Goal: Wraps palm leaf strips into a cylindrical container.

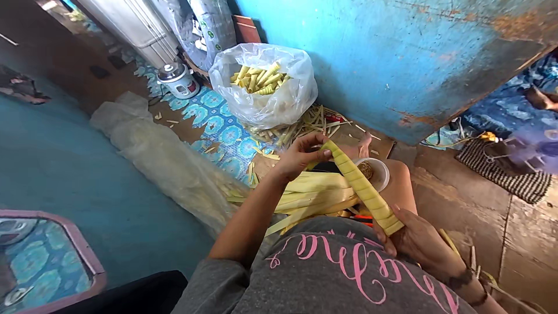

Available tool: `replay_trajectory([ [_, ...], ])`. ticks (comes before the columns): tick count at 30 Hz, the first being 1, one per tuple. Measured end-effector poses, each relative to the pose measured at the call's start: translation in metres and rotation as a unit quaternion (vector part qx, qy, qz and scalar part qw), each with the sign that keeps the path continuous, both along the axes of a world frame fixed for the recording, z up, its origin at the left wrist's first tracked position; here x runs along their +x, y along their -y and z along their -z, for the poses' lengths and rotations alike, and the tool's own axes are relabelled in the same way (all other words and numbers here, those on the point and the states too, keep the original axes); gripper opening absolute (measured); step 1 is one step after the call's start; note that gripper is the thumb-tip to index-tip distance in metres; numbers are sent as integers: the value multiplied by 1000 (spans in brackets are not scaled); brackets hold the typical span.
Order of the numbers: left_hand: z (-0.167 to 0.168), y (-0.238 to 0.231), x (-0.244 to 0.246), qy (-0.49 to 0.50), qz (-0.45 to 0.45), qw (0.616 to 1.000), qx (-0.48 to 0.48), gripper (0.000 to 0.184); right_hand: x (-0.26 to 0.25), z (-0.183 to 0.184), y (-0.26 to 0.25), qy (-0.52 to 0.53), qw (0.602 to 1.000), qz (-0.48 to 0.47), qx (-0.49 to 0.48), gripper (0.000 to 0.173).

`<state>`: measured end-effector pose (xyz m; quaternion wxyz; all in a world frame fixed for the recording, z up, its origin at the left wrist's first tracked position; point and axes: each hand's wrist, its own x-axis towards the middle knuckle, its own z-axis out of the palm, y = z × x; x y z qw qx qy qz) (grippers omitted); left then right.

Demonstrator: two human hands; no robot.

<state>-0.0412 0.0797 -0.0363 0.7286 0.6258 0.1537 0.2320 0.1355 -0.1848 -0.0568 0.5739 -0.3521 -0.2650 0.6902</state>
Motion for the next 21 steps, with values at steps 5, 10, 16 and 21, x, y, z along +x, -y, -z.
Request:
replay_trajectory([
  [5,32,-6,-4,-2,13,1000,-24,17,12,-3,-12,126,986,-84,-63,47],
  [10,41,-5,-19,14,18,997,-79,22,58,43,-73,570,813,-46,-113,33],
  [16,33,-3,-28,40,28,994,-100,18,65,103,-124,750,652,22,-103,14],
  [21,27,-4,-32,58,27,990,-123,17,67,126,-139,762,633,-23,-135,17],
])
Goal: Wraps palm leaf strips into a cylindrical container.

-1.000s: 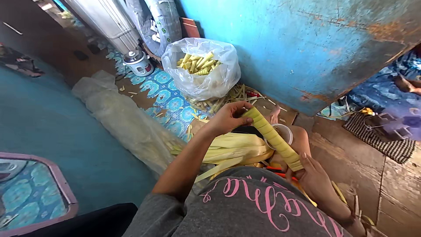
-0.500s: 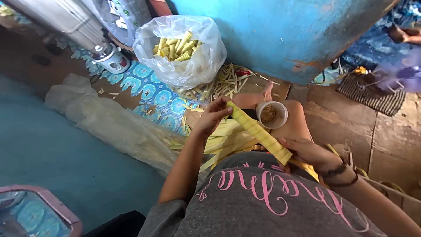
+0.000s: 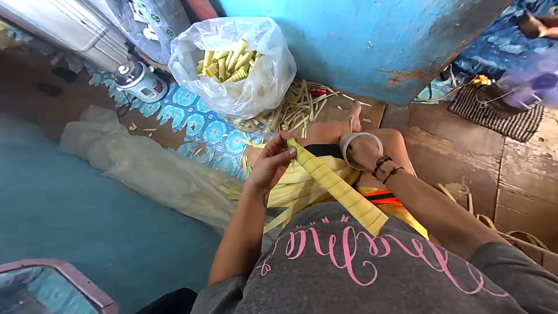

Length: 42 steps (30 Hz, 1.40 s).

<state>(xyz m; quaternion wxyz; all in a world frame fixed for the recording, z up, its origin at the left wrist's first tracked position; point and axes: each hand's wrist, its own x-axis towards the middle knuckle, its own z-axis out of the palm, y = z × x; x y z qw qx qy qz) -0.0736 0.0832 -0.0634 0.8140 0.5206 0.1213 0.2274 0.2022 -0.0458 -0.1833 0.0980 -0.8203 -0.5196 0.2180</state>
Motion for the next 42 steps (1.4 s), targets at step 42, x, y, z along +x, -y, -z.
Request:
replay_trajectory([
  [42,-53,56,42,3,198,971,131,14,-74,-182,69,-246,855,-92,448,1],
])
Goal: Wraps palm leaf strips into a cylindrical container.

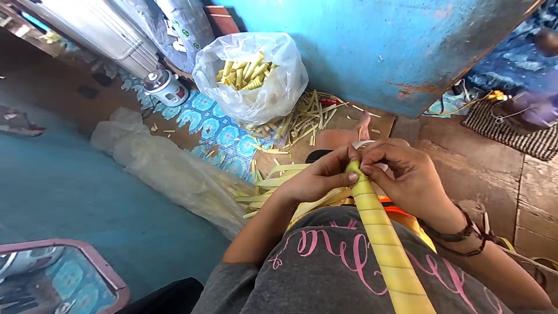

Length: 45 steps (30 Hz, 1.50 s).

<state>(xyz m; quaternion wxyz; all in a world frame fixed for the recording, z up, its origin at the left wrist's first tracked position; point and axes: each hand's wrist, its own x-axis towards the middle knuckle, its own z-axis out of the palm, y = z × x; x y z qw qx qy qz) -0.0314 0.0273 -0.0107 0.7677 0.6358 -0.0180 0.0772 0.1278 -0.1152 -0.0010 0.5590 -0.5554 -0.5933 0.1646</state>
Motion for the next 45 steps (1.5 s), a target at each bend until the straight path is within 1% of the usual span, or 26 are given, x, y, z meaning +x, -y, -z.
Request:
replay_trajectory([
  [4,7,1,3,-21,-8,1000,-3,12,2,11,0,-26,1000,7,3,1],
  [6,6,4,5,-42,-45,998,-17,12,8,20,2,-49,999,13,3,4],
  [8,9,3,6,-54,-102,993,-17,11,18,35,7,-19,999,25,-20,10],
  [9,11,-1,6,-54,-131,990,-17,11,24,45,11,33,997,35,-56,16],
  [10,11,-7,4,-57,-166,984,-17,11,30,57,17,92,988,46,-112,23],
  [11,12,-14,0,-62,-202,977,-16,11,37,73,24,125,975,37,-182,28],
  [12,12,-22,-4,-73,-236,969,-11,11,44,91,34,132,954,15,-269,34],
  [13,14,-30,-8,-82,-270,959,-4,12,49,113,48,139,932,-6,-333,41],
  [14,16,-37,-12,-88,-305,948,-4,14,52,125,55,161,905,-31,-392,43],
  [15,19,-43,-16,-88,-335,938,-22,15,52,128,58,196,866,-54,-456,43],
  [16,21,-48,-19,-81,-365,926,-48,16,51,129,59,214,850,-57,-478,42],
  [17,23,-50,-19,-71,-396,912,-77,15,51,128,61,215,854,-48,-470,40],
  [20,24,-49,-15,-53,-479,862,-158,13,51,110,60,148,898,-14,-414,37],
  [22,24,-43,-8,-57,-496,847,-184,14,48,94,52,119,912,0,-392,41],
  [24,22,-31,-1,-78,-461,867,-169,19,45,83,42,102,927,18,-361,47],
  [27,18,-11,8,-101,-377,908,-152,26,38,66,27,93,950,43,-294,53],
  [29,16,-4,12,-102,-345,920,-156,28,32,60,19,129,967,74,-207,49],
  [32,9,4,16,-92,-300,933,-177,29,22,49,10,186,968,119,-120,45],
  [34,9,11,19,-91,-260,945,-175,34,18,46,3,225,961,127,-101,39],
  [36,13,22,24,-102,-200,962,-156,52,12,40,-1,246,951,131,-133,24],
  [37,15,26,26,-112,-179,965,-154,60,10,38,-1,247,948,129,-151,20],
  [38,15,28,26,-116,-170,966,-157,62,10,40,0,246,948,127,-155,19],
  [40,14,21,26,-108,-186,964,-158,55,16,47,5,231,957,110,-137,29],
  [42,7,-3,22,-92,-224,965,-104,48,25,58,12,203,966,81,-140,37],
  [44,1,-50,18,-74,-287,954,-42,46,33,73,22,175,967,57,-176,44],
  [45,1,-83,18,-55,-341,938,-44,44,35,80,28,164,966,47,-193,45],
])
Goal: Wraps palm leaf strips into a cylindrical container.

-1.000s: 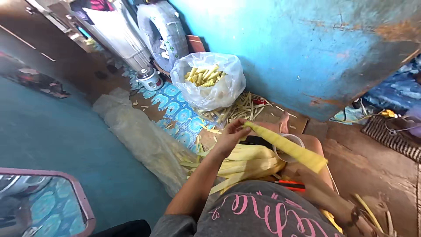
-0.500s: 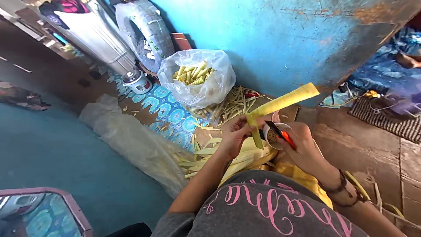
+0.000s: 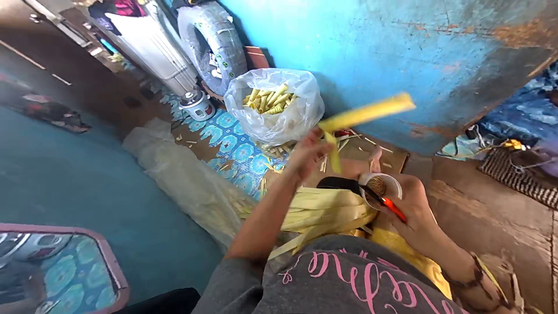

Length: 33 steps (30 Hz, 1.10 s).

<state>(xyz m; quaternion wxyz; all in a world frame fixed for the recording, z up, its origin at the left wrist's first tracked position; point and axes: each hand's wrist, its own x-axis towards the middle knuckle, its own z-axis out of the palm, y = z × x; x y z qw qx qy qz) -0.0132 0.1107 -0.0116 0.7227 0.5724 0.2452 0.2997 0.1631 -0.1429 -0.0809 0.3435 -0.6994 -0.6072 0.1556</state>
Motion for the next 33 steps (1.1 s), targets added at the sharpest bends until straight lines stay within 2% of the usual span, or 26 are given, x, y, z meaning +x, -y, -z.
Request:
replay_trajectory([
  [2,7,-68,-3,18,-136,990,-34,42,-1,12,14,-20,999,-9,-40,44],
  [4,24,-119,-10,18,-229,969,-89,39,-4,17,25,-49,994,-13,-93,42],
  [5,35,-132,-12,-4,-250,963,-98,46,-4,21,28,-57,992,-14,-115,42],
  [7,57,-126,-17,-83,-262,959,-64,64,0,24,33,-68,976,-36,-202,43],
  [9,83,-103,-26,-157,-242,957,-13,75,4,27,32,-61,947,-76,-307,42],
  [11,106,-74,-38,-207,-208,956,25,76,4,28,28,-41,922,-103,-370,39],
  [14,125,-33,-60,-231,-170,957,48,72,6,29,24,-4,932,-108,-347,36],
  [17,119,6,-80,-225,-126,963,75,57,5,31,24,34,932,-104,-346,37],
  [20,103,34,-91,-227,-50,964,130,34,5,36,24,51,931,-102,-348,37],
  [22,97,48,-96,-240,20,951,196,20,3,35,24,43,930,-97,-352,36],
  [24,99,58,-95,-242,84,933,254,16,3,33,25,39,931,-91,-352,34],
  [26,106,64,-91,-246,100,917,299,16,2,31,26,37,931,-88,-353,32],
  [28,114,65,-82,-272,76,899,335,15,4,28,27,28,930,-84,-356,32],
  [30,121,61,-73,-322,72,878,347,18,10,23,29,18,936,-70,-344,33],
  [33,117,56,-63,-437,134,832,315,27,21,17,31,25,947,-27,-319,34],
])
